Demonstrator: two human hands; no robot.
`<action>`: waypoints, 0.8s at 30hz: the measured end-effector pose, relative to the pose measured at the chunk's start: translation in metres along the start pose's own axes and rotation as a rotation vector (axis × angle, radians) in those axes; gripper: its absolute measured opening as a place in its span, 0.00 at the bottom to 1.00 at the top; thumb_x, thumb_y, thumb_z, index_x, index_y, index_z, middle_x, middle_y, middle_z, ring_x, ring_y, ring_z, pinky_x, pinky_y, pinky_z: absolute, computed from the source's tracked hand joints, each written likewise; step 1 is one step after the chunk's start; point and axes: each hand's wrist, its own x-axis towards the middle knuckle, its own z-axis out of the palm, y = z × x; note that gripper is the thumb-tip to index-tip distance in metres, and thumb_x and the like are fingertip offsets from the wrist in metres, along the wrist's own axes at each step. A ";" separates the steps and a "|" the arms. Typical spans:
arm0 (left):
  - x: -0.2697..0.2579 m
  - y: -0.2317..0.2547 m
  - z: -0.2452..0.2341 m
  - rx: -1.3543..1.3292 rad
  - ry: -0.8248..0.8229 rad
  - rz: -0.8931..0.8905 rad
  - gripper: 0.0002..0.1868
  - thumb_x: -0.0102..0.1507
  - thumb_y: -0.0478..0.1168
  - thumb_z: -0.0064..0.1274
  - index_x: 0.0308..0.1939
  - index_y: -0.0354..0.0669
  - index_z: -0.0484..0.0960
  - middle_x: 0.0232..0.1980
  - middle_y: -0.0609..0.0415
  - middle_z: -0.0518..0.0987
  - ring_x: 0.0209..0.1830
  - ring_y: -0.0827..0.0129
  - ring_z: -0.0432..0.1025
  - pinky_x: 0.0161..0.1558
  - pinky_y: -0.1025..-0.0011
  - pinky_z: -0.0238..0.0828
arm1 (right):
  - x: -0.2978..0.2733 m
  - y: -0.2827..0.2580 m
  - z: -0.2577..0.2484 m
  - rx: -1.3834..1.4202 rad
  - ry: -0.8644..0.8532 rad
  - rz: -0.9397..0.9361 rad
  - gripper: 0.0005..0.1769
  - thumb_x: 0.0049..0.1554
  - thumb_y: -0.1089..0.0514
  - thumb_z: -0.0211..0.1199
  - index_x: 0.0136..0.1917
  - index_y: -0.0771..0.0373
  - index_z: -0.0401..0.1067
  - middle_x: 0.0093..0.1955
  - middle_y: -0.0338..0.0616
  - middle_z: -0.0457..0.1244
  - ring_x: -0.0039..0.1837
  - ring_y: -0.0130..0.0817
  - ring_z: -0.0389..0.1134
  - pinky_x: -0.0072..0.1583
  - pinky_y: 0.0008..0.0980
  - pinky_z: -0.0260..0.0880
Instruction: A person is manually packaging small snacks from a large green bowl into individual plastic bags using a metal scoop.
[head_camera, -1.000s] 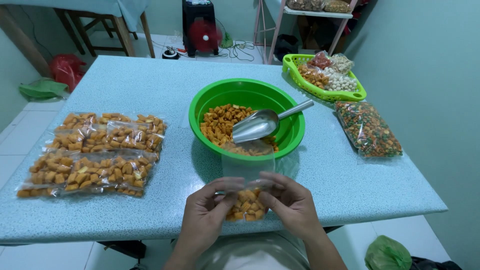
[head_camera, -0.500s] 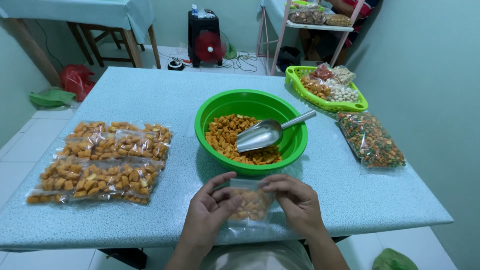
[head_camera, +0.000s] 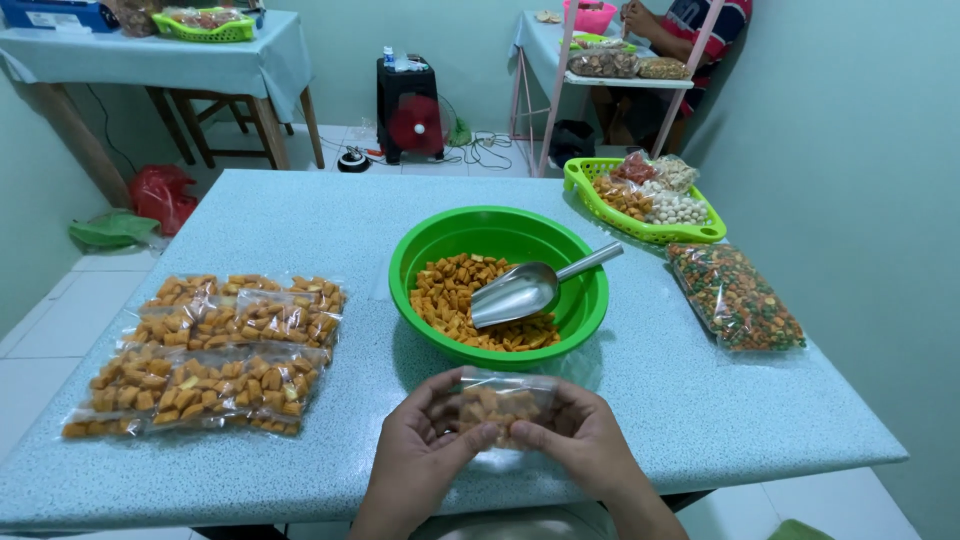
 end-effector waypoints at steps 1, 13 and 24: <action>0.002 -0.005 -0.001 -0.001 0.001 0.002 0.38 0.49 0.31 0.72 0.64 0.45 0.81 0.49 0.45 0.90 0.47 0.64 0.85 0.50 0.70 0.86 | -0.001 -0.003 0.002 -0.001 -0.002 -0.001 0.29 0.47 0.67 0.75 0.61 0.73 0.75 0.53 0.56 0.74 0.55 0.45 0.76 0.54 0.41 0.81; -0.011 -0.009 0.012 0.407 0.443 0.828 0.23 0.51 0.43 0.74 0.45 0.44 0.81 0.45 0.55 0.79 0.41 0.69 0.72 0.46 0.73 0.72 | 0.003 -0.020 0.017 -0.088 0.085 -0.013 0.20 0.46 0.69 0.75 0.54 0.76 0.79 0.46 0.58 0.76 0.47 0.44 0.79 0.51 0.40 0.85; -0.002 -0.034 0.013 0.227 0.322 0.799 0.20 0.57 0.33 0.64 0.54 0.42 0.85 0.52 0.51 0.87 0.52 0.67 0.83 0.55 0.73 0.81 | -0.002 -0.065 0.039 -0.296 -0.218 -0.246 0.29 0.60 0.41 0.57 0.65 0.62 0.78 0.56 0.46 0.65 0.61 0.38 0.70 0.61 0.36 0.77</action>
